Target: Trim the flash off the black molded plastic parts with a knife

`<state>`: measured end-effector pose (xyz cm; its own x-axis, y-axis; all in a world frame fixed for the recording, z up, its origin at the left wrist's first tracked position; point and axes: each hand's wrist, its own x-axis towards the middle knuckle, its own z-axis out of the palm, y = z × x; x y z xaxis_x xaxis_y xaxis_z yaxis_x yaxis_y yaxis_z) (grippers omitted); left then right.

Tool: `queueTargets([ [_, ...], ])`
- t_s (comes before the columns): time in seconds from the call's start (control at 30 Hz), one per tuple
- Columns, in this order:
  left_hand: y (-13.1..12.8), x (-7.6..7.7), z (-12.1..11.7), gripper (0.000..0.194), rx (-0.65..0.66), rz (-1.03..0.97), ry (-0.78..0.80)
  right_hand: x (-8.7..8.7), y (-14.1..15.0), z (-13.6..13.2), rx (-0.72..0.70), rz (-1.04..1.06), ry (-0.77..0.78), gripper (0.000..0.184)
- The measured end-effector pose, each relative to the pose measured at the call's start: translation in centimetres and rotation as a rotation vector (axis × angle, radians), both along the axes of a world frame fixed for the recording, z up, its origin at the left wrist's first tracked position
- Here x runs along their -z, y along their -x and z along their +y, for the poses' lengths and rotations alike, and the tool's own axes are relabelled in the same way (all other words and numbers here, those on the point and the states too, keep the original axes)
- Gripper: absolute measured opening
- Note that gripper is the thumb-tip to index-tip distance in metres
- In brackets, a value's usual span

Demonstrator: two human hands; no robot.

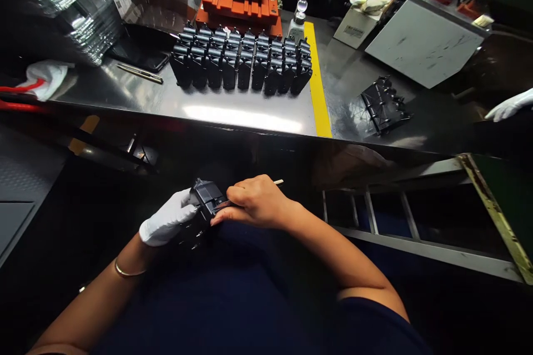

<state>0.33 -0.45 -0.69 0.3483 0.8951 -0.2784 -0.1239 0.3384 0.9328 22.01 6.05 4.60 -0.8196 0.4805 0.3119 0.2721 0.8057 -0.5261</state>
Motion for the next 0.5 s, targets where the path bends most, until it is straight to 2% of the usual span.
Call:
queueTargets([
  [0.17,0.4,-0.7,0.2,0.051,0.002,0.066,0.027,0.4,-1.2,0.4,-0.144,0.042,0.273,0.057],
  [0.27,0.8,-1.6,0.7,0.044,0.026,0.139,0.008,0.2,-1.6,0.6,-0.026,0.152,0.468,0.049],
  [0.37,0.6,-2.3,1.3,0.04,0.072,0.277,-0.033,0.0,-0.9,0.5,0.077,0.057,0.64,0.037],
  [0.43,0.2,-2.3,1.7,0.043,0.003,0.353,-0.093,0.4,-0.3,0.3,0.11,-0.036,0.702,0.034],
  [0.47,0.0,-2.1,1.8,0.044,-0.092,0.377,-0.121,0.8,-0.1,0.3,0.161,-0.044,0.711,0.032],
  [0.5,-0.2,-1.8,1.9,0.045,-0.24,0.393,-0.144,1.3,0.0,0.4,0.244,-0.019,0.711,0.032],
])
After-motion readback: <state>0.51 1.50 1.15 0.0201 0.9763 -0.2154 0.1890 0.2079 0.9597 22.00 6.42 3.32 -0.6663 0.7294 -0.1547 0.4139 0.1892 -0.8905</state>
